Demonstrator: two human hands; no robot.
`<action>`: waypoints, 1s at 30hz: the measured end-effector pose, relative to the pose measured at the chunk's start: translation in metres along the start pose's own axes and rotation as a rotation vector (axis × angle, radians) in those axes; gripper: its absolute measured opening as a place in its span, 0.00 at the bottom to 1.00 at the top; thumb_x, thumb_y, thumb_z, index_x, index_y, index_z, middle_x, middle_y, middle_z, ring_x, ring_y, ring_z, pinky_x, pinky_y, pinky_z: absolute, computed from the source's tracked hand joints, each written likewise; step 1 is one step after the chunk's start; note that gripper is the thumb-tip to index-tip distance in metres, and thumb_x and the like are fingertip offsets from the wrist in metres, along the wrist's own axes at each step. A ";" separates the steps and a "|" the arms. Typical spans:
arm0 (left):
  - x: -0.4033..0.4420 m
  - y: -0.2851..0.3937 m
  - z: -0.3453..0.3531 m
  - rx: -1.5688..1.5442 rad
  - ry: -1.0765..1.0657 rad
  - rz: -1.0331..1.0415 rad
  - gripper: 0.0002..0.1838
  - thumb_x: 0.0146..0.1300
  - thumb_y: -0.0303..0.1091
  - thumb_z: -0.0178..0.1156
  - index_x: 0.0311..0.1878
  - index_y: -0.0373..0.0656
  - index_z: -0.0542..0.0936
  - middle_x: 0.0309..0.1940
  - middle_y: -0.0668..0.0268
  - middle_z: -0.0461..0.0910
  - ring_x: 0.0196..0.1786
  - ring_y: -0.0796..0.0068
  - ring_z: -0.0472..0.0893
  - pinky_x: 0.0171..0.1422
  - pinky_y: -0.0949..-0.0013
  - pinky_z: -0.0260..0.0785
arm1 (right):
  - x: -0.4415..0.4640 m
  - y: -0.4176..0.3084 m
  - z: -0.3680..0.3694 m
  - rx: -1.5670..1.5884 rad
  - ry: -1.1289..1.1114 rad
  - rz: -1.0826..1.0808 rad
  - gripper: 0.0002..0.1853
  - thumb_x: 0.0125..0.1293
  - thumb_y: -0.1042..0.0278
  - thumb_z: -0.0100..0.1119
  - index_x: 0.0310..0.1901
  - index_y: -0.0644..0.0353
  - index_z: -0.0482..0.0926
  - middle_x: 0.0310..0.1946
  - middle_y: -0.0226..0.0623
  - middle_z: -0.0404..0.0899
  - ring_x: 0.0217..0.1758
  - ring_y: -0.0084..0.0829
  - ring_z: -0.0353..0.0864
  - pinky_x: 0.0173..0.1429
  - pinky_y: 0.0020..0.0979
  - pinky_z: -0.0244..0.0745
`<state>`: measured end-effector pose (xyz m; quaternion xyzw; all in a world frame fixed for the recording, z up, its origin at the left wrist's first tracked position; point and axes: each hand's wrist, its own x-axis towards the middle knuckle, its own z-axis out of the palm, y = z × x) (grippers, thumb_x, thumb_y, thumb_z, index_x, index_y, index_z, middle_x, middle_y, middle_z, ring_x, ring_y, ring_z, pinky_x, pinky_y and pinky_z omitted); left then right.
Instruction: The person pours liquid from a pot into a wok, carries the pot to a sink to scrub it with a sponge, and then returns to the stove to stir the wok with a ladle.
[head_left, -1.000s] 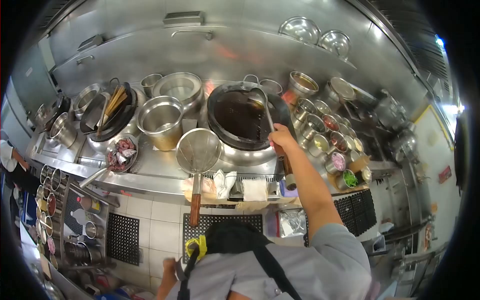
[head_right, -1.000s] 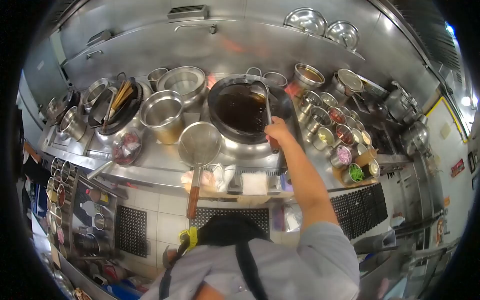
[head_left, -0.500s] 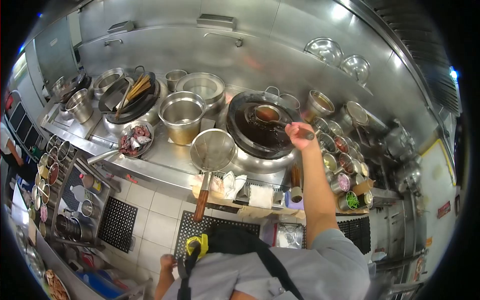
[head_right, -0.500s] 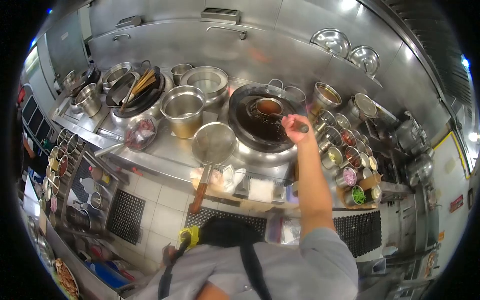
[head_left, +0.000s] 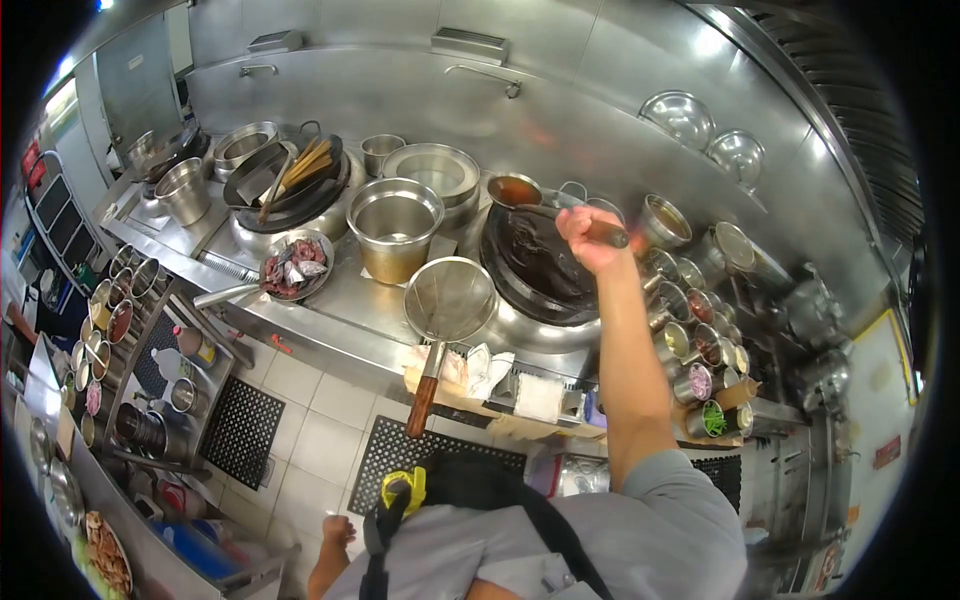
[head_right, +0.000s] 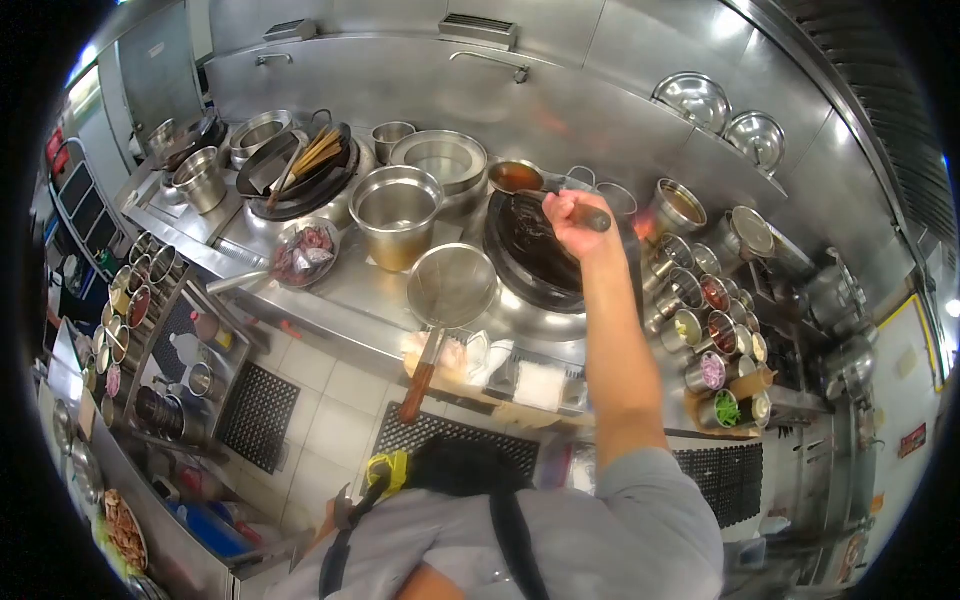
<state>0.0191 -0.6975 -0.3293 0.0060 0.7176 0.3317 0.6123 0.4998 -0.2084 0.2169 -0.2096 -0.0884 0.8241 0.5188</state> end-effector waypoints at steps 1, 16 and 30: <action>-0.001 -0.006 -0.003 -0.020 0.046 -0.030 0.04 0.64 0.28 0.49 0.36 0.40 0.74 0.24 0.58 0.76 0.22 0.61 0.78 0.22 0.57 0.71 | 0.005 0.007 0.007 0.011 -0.003 0.015 0.10 0.65 0.81 0.51 0.44 0.74 0.63 0.42 0.51 0.68 0.24 0.26 0.74 0.27 0.20 0.79; -0.008 -0.024 -0.010 -0.100 -0.003 0.108 0.11 0.63 0.33 0.53 0.43 0.36 0.76 0.27 0.58 0.78 0.26 0.64 0.80 0.24 0.61 0.74 | 0.043 0.098 0.044 -0.540 0.064 0.164 0.05 0.60 0.80 0.55 0.37 0.65 0.70 0.31 0.40 0.76 0.21 0.22 0.75 0.23 0.20 0.72; -0.008 0.010 0.020 0.328 0.209 0.242 0.17 0.58 0.36 0.54 0.44 0.33 0.81 0.27 0.54 0.82 0.24 0.64 0.82 0.26 0.61 0.78 | 0.011 0.137 0.013 -1.550 0.030 -0.182 0.38 0.56 0.80 0.58 0.71 0.64 0.61 0.22 0.32 0.76 0.14 0.21 0.70 0.14 0.27 0.65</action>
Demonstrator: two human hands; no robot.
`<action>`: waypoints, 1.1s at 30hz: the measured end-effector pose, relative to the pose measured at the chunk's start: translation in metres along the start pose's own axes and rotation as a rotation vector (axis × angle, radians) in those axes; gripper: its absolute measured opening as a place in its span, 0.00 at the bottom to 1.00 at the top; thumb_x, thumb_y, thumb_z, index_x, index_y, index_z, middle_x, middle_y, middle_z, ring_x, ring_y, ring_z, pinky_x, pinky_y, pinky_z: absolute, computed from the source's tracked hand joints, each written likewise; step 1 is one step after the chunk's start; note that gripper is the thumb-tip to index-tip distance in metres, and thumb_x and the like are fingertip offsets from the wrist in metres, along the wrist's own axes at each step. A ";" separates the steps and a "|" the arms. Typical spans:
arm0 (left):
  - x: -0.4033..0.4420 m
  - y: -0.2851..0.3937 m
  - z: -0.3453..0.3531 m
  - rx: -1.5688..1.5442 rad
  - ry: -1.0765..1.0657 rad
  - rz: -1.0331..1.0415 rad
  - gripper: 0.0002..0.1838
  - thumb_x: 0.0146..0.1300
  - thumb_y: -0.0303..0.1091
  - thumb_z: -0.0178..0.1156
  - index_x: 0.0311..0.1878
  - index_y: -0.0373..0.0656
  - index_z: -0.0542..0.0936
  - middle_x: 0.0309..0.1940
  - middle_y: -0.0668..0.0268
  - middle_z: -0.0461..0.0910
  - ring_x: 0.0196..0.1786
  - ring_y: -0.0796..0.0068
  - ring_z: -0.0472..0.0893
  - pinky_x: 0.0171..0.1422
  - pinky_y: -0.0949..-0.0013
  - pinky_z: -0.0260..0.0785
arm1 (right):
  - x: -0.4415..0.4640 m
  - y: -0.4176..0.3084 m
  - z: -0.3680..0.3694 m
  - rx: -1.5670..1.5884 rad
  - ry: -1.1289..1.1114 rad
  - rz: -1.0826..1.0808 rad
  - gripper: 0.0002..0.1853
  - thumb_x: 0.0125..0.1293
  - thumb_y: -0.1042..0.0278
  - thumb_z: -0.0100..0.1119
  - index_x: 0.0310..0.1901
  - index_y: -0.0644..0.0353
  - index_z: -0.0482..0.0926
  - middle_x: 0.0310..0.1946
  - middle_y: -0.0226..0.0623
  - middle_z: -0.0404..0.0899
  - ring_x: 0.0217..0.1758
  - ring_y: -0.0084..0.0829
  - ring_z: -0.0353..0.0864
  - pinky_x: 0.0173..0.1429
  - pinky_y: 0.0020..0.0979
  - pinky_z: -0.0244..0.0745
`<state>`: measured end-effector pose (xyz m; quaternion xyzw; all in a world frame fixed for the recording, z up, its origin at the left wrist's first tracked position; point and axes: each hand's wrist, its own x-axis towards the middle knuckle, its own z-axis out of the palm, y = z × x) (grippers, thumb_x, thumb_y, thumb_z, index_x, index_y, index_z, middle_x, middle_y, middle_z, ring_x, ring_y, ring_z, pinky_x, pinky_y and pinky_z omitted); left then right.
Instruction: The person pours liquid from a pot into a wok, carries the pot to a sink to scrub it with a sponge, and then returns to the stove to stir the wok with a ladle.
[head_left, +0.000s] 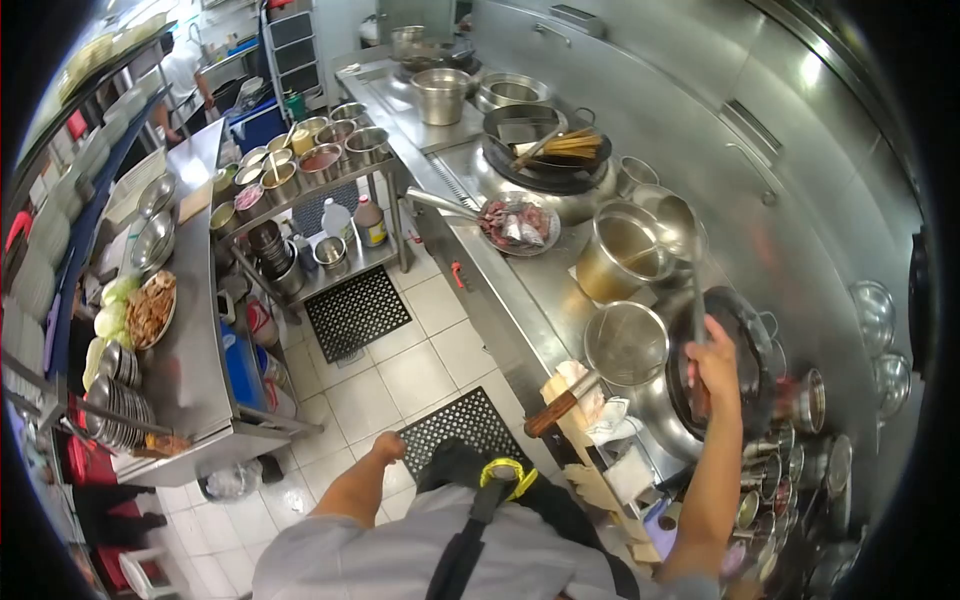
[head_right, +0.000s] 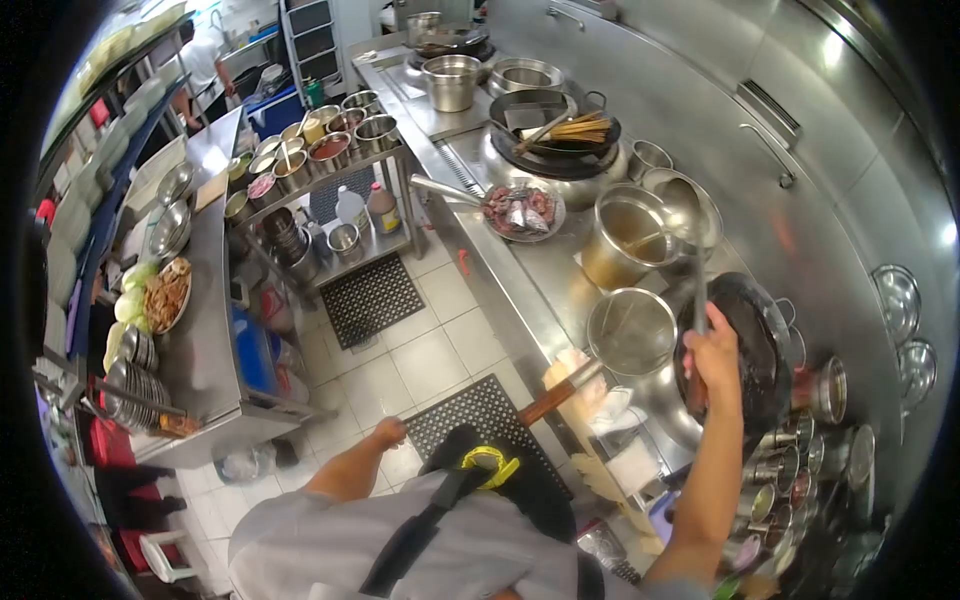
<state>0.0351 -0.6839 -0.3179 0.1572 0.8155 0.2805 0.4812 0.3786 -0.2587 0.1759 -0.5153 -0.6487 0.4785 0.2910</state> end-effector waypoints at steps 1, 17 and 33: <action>0.000 0.008 0.000 0.038 0.008 0.022 0.18 0.58 0.37 0.54 0.44 0.33 0.81 0.27 0.54 0.82 0.24 0.63 0.82 0.26 0.61 0.79 | -0.001 0.009 -0.011 0.005 0.013 -0.012 0.38 0.56 0.80 0.58 0.72 0.63 0.60 0.22 0.33 0.76 0.14 0.22 0.70 0.14 0.27 0.65; 0.017 -0.003 -0.014 -0.204 -0.261 -0.245 0.08 0.63 0.30 0.53 0.44 0.41 0.73 0.23 0.60 0.76 0.19 0.67 0.76 0.20 0.61 0.70 | -0.052 0.117 -0.150 0.139 0.514 0.346 0.21 0.54 0.82 0.59 0.52 0.69 0.75 0.31 0.44 0.80 0.20 0.28 0.78 0.24 0.28 0.74; 0.022 0.010 -0.011 -0.192 -0.247 -0.047 0.14 0.64 0.32 0.53 0.52 0.41 0.72 0.29 0.60 0.79 0.22 0.68 0.78 0.22 0.62 0.72 | -0.013 0.044 -0.154 1.569 -0.061 0.232 0.11 0.64 0.79 0.53 0.42 0.75 0.63 0.41 0.50 0.69 0.25 0.27 0.79 0.28 0.21 0.81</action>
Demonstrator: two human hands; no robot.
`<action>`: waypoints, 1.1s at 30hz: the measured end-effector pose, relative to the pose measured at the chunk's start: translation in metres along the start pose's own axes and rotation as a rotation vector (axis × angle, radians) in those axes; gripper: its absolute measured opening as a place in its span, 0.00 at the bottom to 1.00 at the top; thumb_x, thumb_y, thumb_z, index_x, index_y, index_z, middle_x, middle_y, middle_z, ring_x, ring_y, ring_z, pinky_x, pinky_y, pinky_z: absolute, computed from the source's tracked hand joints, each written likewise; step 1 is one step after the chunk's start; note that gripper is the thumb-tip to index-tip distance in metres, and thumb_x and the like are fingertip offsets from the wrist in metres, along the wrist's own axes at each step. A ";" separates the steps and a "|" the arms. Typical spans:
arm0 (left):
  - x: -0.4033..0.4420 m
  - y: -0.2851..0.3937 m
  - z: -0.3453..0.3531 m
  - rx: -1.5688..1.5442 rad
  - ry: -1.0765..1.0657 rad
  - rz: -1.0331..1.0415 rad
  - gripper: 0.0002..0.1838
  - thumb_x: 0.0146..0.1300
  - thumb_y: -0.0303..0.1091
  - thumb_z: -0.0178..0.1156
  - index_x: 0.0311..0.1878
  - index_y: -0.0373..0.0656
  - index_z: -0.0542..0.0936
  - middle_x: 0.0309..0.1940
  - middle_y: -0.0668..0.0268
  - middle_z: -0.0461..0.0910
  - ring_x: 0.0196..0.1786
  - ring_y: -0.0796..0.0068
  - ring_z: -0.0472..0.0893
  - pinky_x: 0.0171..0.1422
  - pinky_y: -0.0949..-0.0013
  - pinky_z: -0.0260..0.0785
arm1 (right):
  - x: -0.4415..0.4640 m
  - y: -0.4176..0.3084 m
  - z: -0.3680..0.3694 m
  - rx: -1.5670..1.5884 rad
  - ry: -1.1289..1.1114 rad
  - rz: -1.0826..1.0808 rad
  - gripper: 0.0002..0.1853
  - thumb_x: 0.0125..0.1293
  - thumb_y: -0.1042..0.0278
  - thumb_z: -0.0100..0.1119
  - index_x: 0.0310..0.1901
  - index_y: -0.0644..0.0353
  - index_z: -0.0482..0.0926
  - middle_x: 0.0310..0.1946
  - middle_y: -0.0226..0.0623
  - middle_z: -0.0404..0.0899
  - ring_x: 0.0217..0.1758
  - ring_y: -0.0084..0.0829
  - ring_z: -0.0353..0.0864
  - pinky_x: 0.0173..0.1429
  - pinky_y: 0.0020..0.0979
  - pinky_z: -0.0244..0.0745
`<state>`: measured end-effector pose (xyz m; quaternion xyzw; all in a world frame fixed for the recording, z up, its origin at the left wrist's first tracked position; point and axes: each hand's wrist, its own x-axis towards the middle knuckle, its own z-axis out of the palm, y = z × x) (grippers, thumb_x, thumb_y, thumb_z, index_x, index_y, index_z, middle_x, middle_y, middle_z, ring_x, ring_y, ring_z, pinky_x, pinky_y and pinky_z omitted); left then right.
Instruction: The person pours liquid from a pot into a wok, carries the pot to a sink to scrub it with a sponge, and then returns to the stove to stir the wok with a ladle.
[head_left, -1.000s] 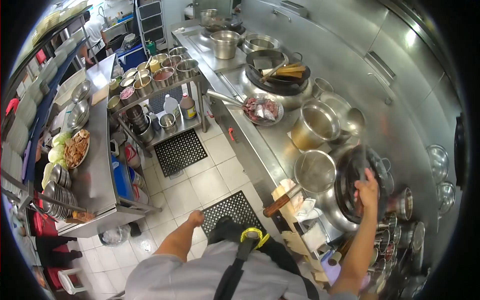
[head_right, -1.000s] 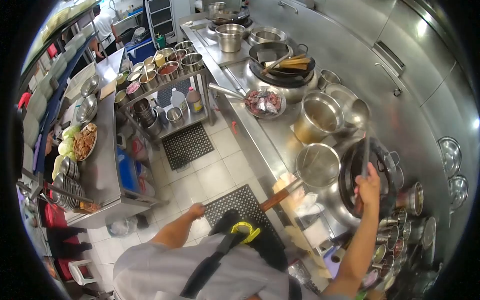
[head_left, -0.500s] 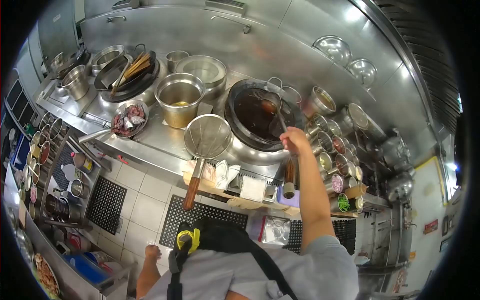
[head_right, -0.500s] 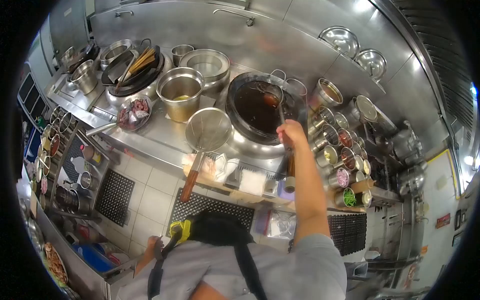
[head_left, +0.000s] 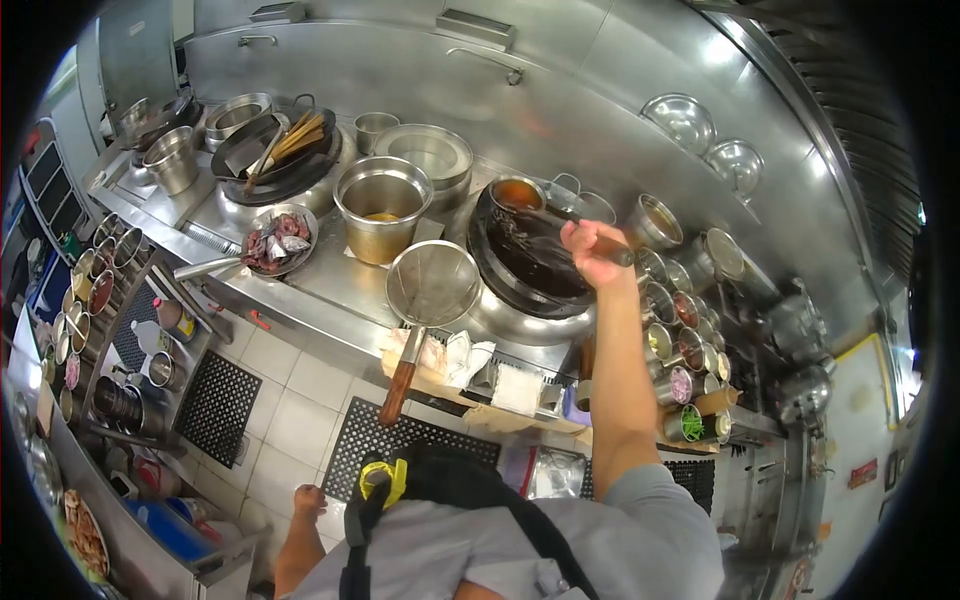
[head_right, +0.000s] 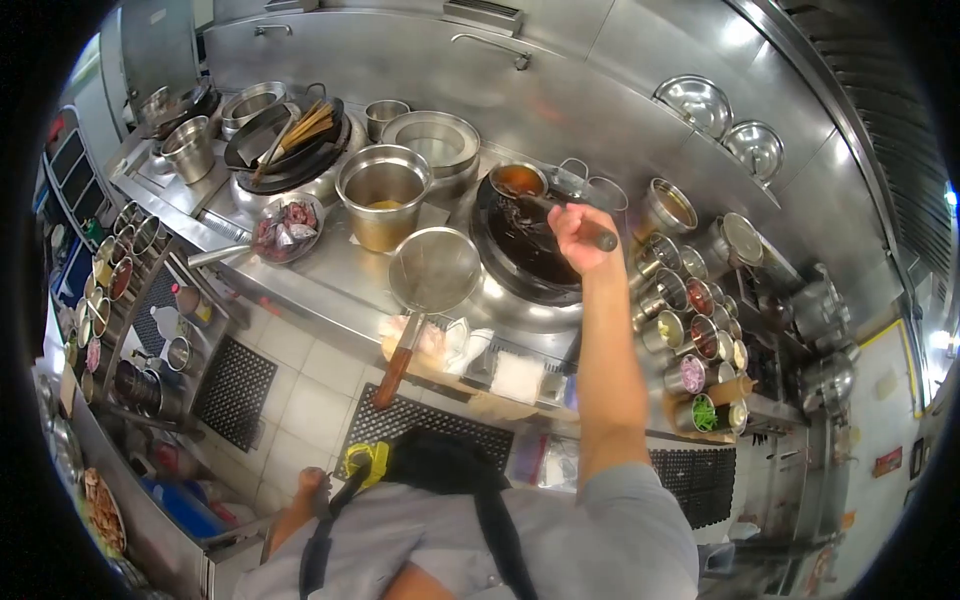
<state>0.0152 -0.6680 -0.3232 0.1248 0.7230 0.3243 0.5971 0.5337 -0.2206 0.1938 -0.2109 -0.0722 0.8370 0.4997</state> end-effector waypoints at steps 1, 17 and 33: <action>-0.003 -0.006 -0.003 -0.012 -0.002 -0.007 0.13 0.64 0.32 0.53 0.51 0.41 0.72 0.28 0.60 0.78 0.22 0.67 0.78 0.22 0.62 0.71 | 0.005 0.006 0.009 -0.009 -0.025 0.001 0.11 0.64 0.79 0.53 0.43 0.75 0.63 0.41 0.50 0.69 0.26 0.27 0.79 0.28 0.22 0.81; -0.013 -0.048 -0.006 -0.112 0.057 -0.087 0.07 0.63 0.35 0.52 0.32 0.44 0.75 0.21 0.60 0.75 0.21 0.64 0.78 0.19 0.63 0.70 | 0.040 0.150 0.088 -1.030 0.128 -0.219 0.31 0.52 0.79 0.64 0.60 0.68 0.68 0.18 0.34 0.77 0.15 0.27 0.75 0.21 0.33 0.72; -0.006 0.000 0.003 0.168 -0.093 0.631 0.07 0.63 0.32 0.51 0.37 0.41 0.75 0.22 0.62 0.74 0.19 0.69 0.75 0.17 0.64 0.65 | -0.014 0.019 -0.057 -2.152 0.568 -0.594 0.29 0.55 0.72 0.53 0.62 0.61 0.70 0.49 0.59 0.79 0.59 0.59 0.74 0.63 0.46 0.68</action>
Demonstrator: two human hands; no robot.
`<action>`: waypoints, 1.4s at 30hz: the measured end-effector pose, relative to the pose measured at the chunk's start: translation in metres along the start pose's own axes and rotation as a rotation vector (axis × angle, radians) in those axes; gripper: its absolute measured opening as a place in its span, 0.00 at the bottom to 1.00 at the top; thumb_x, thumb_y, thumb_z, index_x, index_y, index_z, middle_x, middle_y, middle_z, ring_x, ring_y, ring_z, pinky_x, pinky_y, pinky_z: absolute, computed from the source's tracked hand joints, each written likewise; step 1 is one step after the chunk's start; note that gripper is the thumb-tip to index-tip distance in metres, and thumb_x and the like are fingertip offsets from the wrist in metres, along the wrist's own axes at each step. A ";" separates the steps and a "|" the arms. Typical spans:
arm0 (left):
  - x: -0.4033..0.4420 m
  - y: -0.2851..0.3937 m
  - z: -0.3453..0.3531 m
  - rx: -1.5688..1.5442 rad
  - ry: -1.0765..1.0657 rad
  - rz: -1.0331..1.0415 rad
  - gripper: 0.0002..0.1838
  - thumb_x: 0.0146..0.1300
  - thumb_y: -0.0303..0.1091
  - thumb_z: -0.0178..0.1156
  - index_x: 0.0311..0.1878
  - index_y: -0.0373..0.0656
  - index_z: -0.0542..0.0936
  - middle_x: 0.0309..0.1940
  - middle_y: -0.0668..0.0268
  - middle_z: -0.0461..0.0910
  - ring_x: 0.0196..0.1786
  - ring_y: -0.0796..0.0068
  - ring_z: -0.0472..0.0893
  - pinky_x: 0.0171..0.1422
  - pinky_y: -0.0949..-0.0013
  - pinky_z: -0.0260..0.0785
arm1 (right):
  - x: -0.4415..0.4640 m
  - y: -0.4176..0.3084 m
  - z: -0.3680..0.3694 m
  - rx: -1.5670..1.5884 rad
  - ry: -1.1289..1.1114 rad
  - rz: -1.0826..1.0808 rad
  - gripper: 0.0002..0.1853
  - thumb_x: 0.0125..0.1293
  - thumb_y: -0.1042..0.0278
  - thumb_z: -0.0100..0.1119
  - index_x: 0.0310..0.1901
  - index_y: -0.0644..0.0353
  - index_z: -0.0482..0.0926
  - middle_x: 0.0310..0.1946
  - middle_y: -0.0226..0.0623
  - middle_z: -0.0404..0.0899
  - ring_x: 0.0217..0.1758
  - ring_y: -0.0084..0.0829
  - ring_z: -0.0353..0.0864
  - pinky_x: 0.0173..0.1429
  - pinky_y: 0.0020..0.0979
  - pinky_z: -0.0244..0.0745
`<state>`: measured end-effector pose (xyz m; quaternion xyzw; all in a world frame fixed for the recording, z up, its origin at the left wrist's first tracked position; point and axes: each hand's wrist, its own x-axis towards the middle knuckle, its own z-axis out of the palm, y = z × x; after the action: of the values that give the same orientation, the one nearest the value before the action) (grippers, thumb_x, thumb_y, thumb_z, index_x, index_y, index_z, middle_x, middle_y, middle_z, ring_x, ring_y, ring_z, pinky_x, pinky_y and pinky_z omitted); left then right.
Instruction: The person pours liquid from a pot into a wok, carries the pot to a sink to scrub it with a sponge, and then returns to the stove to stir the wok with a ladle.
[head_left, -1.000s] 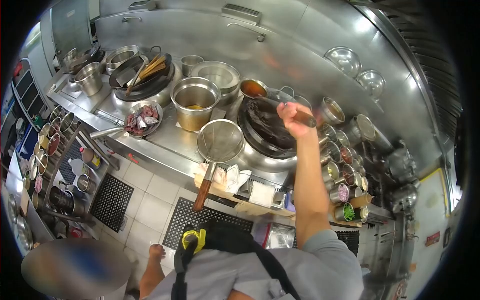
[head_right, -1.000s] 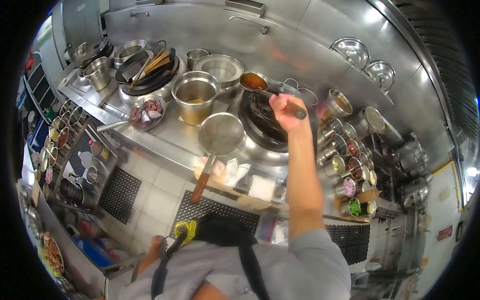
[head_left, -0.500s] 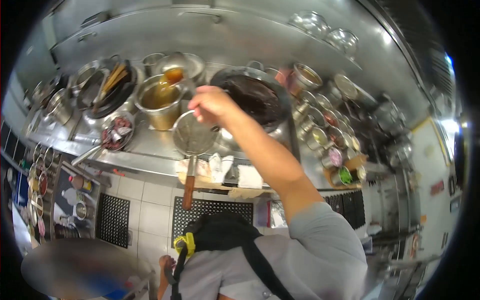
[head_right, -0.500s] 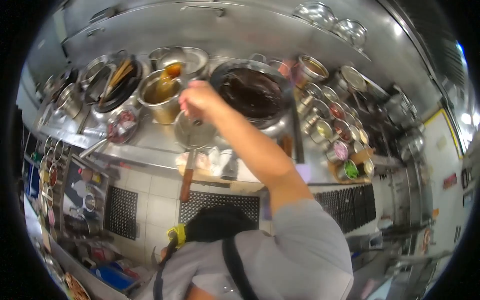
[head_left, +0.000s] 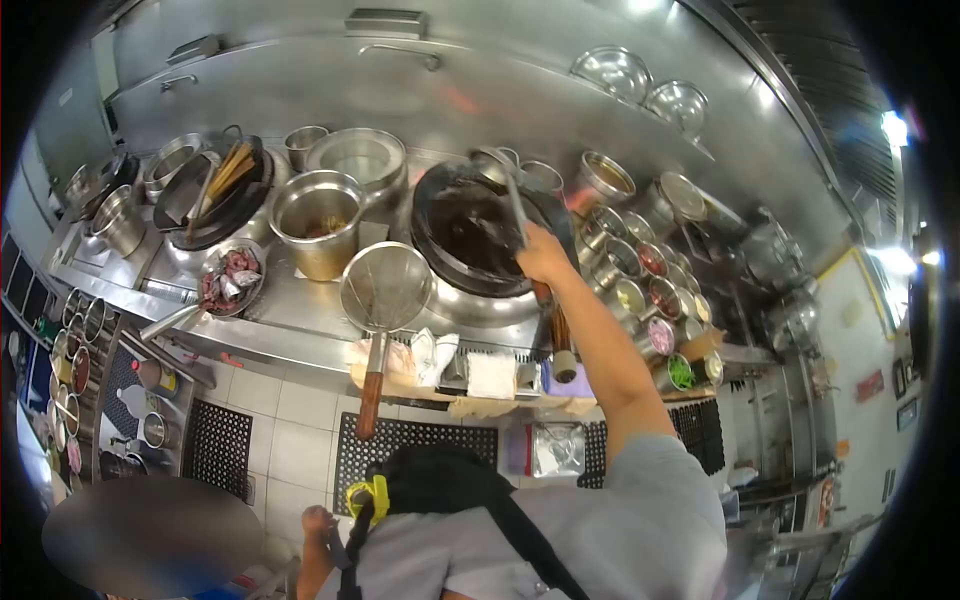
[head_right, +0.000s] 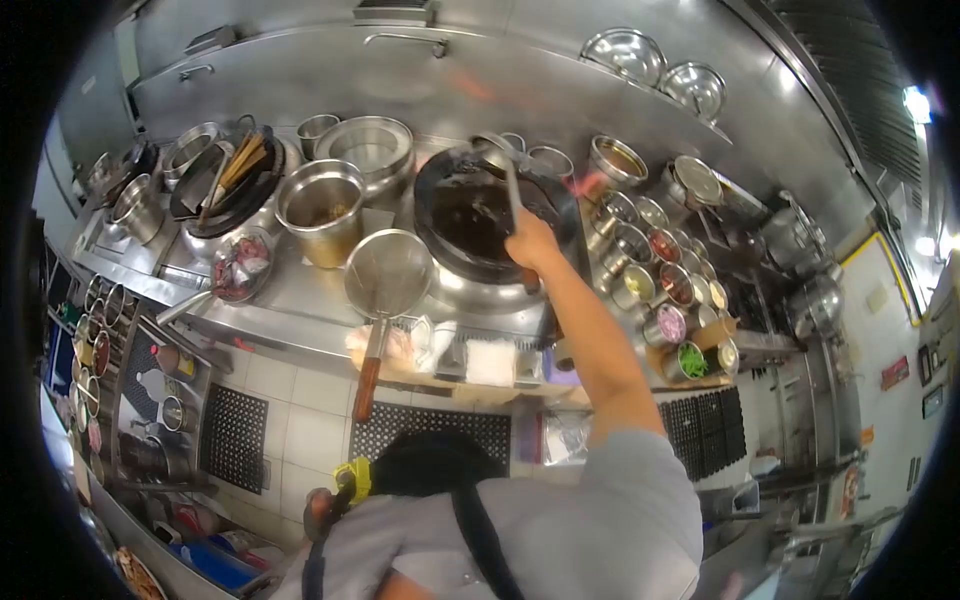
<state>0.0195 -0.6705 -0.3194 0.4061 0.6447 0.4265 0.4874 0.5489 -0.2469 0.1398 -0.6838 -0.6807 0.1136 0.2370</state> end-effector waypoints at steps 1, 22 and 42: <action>-0.002 0.004 0.001 0.019 -0.005 -0.014 0.06 0.62 0.32 0.51 0.35 0.40 0.75 0.21 0.61 0.74 0.19 0.69 0.74 0.16 0.64 0.64 | 0.000 0.021 0.003 -0.009 -0.024 0.061 0.30 0.54 0.73 0.54 0.63 0.62 0.70 0.47 0.59 0.80 0.53 0.56 0.78 0.58 0.46 0.72; 0.019 -0.024 -0.009 0.017 -0.117 -0.292 0.11 0.65 0.30 0.50 0.49 0.41 0.74 0.29 0.59 0.78 0.25 0.63 0.80 0.24 0.61 0.73 | 0.024 -0.034 -0.032 2.175 -0.315 0.561 0.06 0.59 0.84 0.55 0.34 0.75 0.68 0.31 0.51 0.72 0.34 0.31 0.78 0.25 0.18 0.79; -0.026 -0.035 -0.009 -0.170 0.076 -0.545 0.09 0.64 0.31 0.53 0.45 0.41 0.74 0.26 0.57 0.77 0.23 0.63 0.78 0.20 0.62 0.70 | 0.002 -0.200 0.050 1.277 -0.426 0.255 0.41 0.54 0.82 0.63 0.68 0.70 0.53 0.27 0.43 0.79 0.20 0.29 0.78 0.19 0.32 0.71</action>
<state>0.0121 -0.7068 -0.3434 0.1594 0.7099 0.3474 0.5916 0.3496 -0.2446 0.1923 -0.4478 -0.4262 0.6519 0.4392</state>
